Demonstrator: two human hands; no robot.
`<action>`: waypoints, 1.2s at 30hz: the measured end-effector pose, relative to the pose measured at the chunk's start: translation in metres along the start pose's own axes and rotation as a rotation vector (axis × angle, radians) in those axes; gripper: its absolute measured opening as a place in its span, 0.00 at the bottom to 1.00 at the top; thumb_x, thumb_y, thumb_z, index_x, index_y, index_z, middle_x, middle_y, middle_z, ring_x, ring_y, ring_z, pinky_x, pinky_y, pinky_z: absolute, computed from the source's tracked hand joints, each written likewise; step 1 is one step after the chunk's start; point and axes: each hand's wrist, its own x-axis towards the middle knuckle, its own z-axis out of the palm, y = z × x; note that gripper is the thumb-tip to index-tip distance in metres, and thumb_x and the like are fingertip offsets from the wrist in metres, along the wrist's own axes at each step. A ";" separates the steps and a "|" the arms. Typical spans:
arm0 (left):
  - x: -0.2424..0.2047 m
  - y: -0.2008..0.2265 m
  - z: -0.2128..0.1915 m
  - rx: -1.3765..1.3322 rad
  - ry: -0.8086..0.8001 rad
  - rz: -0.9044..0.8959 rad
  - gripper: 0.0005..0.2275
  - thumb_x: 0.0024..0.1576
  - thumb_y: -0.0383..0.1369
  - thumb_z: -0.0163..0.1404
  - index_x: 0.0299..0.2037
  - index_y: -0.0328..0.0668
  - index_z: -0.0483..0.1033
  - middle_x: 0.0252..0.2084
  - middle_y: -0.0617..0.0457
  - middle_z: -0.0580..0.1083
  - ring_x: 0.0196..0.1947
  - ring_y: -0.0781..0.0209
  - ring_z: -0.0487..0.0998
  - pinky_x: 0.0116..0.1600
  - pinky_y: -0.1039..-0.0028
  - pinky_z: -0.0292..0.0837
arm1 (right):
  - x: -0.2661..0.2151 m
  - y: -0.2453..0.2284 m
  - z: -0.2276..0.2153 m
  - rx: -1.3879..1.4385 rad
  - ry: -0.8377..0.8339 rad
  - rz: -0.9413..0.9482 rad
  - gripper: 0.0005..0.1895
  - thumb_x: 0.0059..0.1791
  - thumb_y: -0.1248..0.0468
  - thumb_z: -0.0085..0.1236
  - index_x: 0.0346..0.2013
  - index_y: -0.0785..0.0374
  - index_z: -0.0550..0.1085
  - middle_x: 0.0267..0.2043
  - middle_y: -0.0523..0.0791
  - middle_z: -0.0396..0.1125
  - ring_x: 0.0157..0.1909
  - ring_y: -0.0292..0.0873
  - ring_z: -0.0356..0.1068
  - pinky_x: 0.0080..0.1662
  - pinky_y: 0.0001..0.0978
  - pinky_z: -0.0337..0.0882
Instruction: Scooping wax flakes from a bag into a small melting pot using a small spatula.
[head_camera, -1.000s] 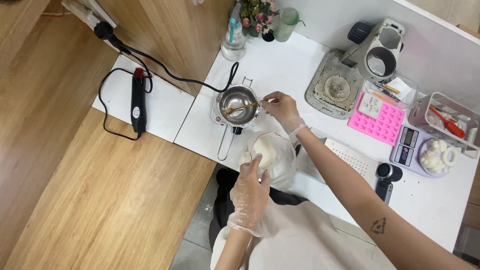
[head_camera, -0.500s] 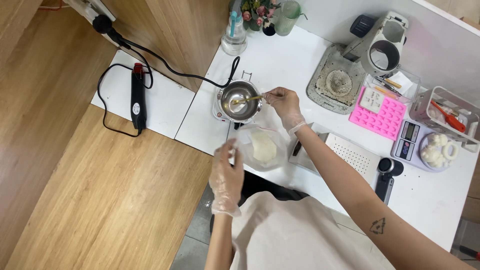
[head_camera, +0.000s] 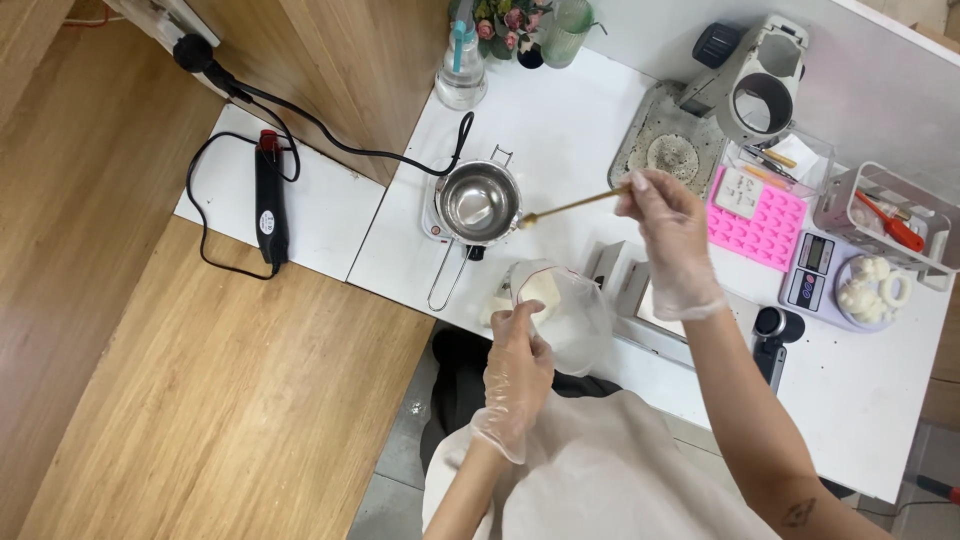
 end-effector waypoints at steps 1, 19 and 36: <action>0.000 0.003 -0.001 0.000 -0.003 -0.002 0.18 0.57 0.26 0.44 0.54 0.66 0.65 0.52 0.58 0.64 0.42 0.49 0.81 0.47 0.62 0.81 | -0.010 -0.002 -0.011 -0.002 0.001 0.003 0.09 0.59 0.58 0.53 0.49 0.57 0.76 0.34 0.42 0.73 0.37 0.36 0.75 0.67 0.60 0.59; 0.064 -0.028 -0.092 0.186 0.294 0.100 0.31 0.52 0.46 0.59 0.65 0.47 0.65 0.57 0.35 0.70 0.56 0.32 0.73 0.56 0.43 0.72 | -0.053 0.087 -0.013 -0.998 -0.202 -0.947 0.06 0.49 0.66 0.63 0.40 0.58 0.81 0.33 0.43 0.74 0.36 0.42 0.76 0.39 0.33 0.76; 0.122 -0.062 -0.010 0.054 0.165 -0.012 0.31 0.64 0.36 0.44 0.75 0.52 0.42 0.46 0.49 0.78 0.50 0.48 0.79 0.55 0.56 0.77 | -0.053 0.082 -0.013 -0.919 -0.240 -0.934 0.03 0.50 0.66 0.61 0.38 0.59 0.79 0.29 0.45 0.71 0.34 0.48 0.74 0.35 0.37 0.74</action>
